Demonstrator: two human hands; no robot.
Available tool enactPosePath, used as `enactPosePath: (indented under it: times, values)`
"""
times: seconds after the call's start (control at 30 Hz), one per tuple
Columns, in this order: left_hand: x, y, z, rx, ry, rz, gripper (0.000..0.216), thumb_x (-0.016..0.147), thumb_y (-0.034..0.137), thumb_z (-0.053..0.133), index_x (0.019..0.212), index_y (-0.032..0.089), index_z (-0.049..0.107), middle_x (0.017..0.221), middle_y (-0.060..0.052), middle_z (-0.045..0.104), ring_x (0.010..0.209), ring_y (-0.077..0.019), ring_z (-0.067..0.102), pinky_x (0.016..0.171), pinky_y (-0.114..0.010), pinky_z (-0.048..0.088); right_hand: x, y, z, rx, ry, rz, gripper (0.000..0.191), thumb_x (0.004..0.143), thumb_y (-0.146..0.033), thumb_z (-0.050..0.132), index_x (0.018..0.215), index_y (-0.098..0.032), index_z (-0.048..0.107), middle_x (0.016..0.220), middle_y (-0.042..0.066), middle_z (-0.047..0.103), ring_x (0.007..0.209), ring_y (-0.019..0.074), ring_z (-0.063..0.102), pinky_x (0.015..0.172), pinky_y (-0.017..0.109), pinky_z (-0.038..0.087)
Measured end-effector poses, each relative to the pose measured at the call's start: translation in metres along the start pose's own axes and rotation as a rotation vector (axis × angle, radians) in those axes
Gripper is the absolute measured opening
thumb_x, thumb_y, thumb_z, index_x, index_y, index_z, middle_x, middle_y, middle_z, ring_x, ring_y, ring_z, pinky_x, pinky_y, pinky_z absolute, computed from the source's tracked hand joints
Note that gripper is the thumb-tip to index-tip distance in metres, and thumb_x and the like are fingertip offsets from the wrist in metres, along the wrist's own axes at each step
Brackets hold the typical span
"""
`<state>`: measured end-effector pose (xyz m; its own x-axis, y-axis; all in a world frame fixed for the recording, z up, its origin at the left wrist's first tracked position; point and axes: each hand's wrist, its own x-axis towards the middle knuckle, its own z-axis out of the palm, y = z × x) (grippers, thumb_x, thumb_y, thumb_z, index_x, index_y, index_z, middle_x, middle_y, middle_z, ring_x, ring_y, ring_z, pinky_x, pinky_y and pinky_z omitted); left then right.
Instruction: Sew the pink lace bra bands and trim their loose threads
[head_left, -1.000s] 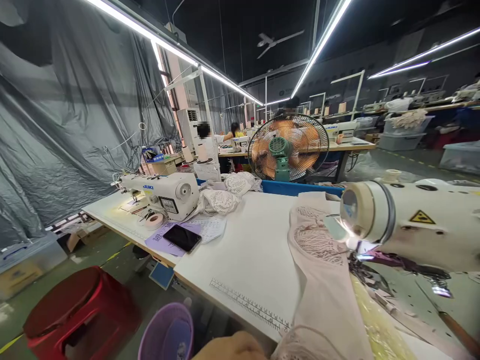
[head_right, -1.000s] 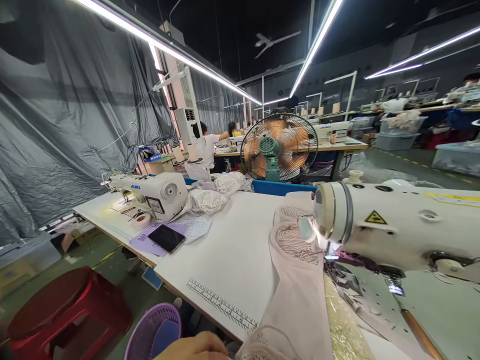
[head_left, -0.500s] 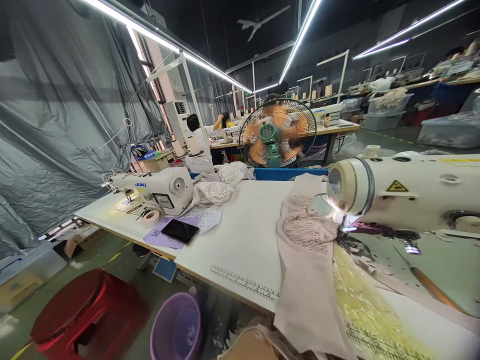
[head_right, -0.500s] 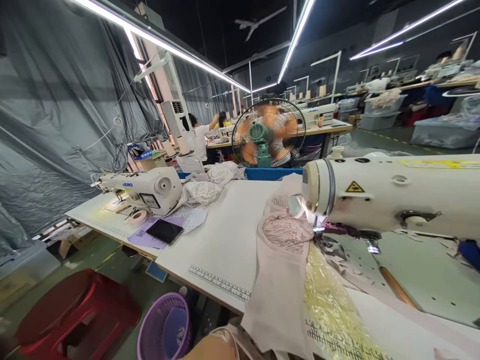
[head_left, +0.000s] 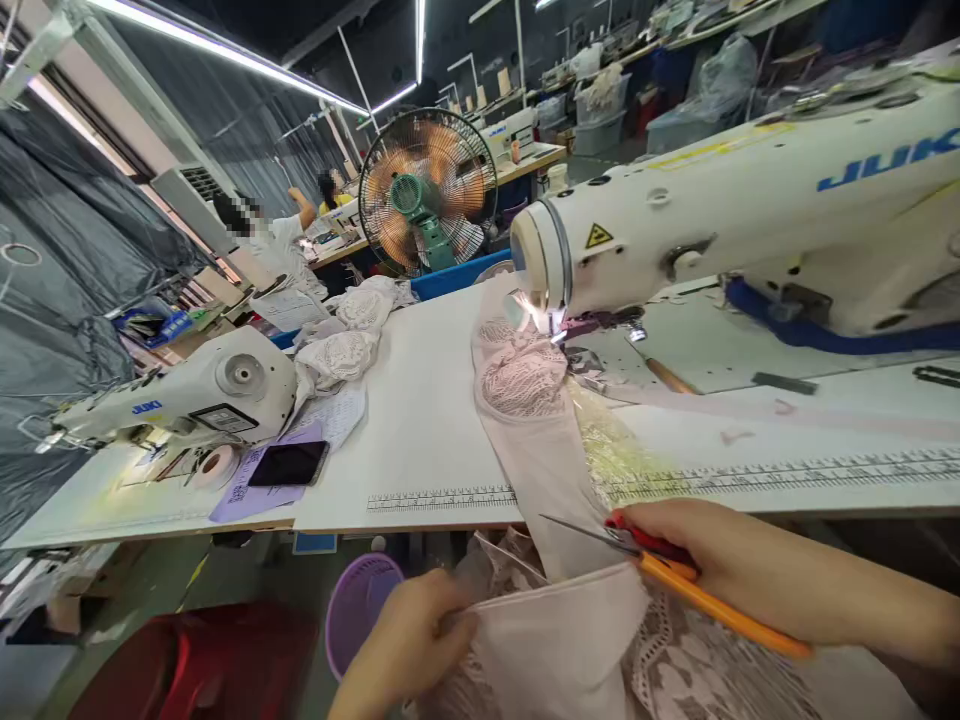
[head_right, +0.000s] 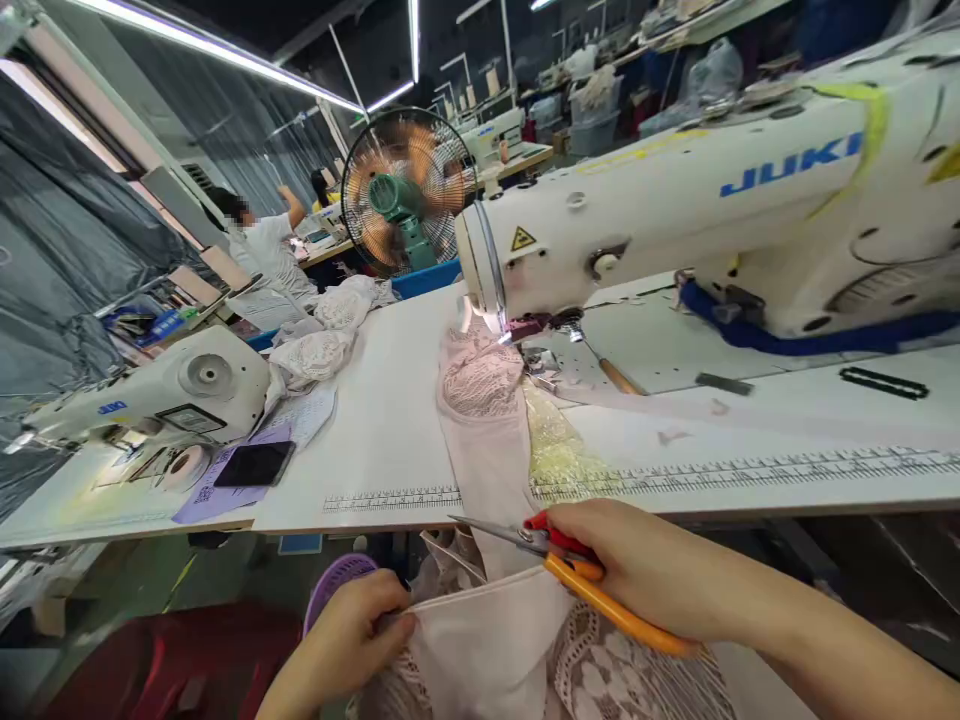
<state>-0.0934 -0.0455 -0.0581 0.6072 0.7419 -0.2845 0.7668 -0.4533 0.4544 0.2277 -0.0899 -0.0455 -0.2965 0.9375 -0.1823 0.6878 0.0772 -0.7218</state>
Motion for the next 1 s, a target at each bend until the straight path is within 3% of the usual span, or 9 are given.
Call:
enactPosePath:
  times: [0.13, 0.37, 0.53, 0.67, 0.87, 1.0]
  values:
    - [0.016, 0.031, 0.003, 0.019, 0.0, 0.168, 0.022, 0.081, 0.023, 0.057, 0.102, 0.021, 0.062, 0.097, -0.005, 0.068, 0.088, -0.0205, 0.061, 0.078, -0.028, 0.048, 0.008, -0.016, -0.006, 0.037, -0.115, -0.022, 0.027, 0.071, 0.003, 0.043, 0.064, -0.021, 0.035, 0.064, -0.005, 0.047, 0.061, 0.0137, 0.04, 0.054, 0.025, 0.028]
    - [0.043, 0.075, 0.017, -0.183, 0.219, 0.407, 0.014, 0.081, 0.018, 0.056, 0.094, 0.018, 0.062, 0.09, -0.006, 0.069, 0.084, -0.0204, 0.063, 0.075, -0.03, 0.049, 0.009, -0.035, -0.012, 0.009, -0.148, -0.038, 0.027, 0.07, 0.001, 0.047, 0.064, -0.022, 0.035, 0.067, -0.004, 0.047, 0.061, 0.0143, 0.042, 0.053, 0.025, 0.026]
    - [0.054, 0.079, 0.025, -0.505, 0.184, 0.256, 0.003, 0.077, 0.02, 0.057, 0.079, 0.018, 0.058, 0.082, -0.005, 0.066, 0.077, -0.0171, 0.059, 0.071, -0.027, 0.047, 0.012, -0.033, -0.016, -0.007, -0.142, -0.047, 0.024, 0.077, -0.006, 0.051, 0.066, -0.022, 0.037, 0.068, -0.003, 0.047, 0.061, 0.0156, 0.043, 0.053, 0.026, 0.027]
    - [0.059, 0.075, 0.029, -0.793, 0.1, 0.112, 0.019, 0.075, 0.033, 0.063, 0.072, 0.017, 0.053, 0.072, -0.003, 0.057, 0.065, -0.0132, 0.05, 0.06, -0.024, 0.04, 0.014, -0.032, -0.018, -0.002, -0.152, -0.048, 0.019, 0.08, -0.012, 0.052, 0.07, -0.022, 0.04, 0.072, -0.001, 0.052, 0.063, 0.0163, 0.046, 0.054, 0.027, 0.028]
    - [0.06, 0.079, 0.023, -0.912, 0.046, -0.009, 0.037, 0.071, 0.045, 0.073, 0.069, 0.015, 0.052, 0.066, 0.0, 0.049, 0.061, -0.0102, 0.041, 0.058, -0.024, 0.032, 0.018, -0.035, -0.022, 0.002, -0.197, -0.043, 0.019, 0.081, -0.02, 0.055, 0.07, -0.022, 0.039, 0.072, -0.001, 0.053, 0.062, 0.0165, 0.046, 0.051, 0.027, 0.03]
    - [0.06, 0.083, 0.021, -0.965, 0.032, -0.027, 0.046, 0.068, 0.054, 0.076, 0.067, 0.014, 0.054, 0.065, 0.0, 0.049, 0.06, -0.01, 0.041, 0.056, -0.023, 0.032, 0.021, -0.037, -0.022, -0.025, -0.192, -0.043, 0.022, 0.079, -0.016, 0.055, 0.068, -0.022, 0.037, 0.07, -0.002, 0.051, 0.061, 0.0157, 0.044, 0.051, 0.028, 0.029]
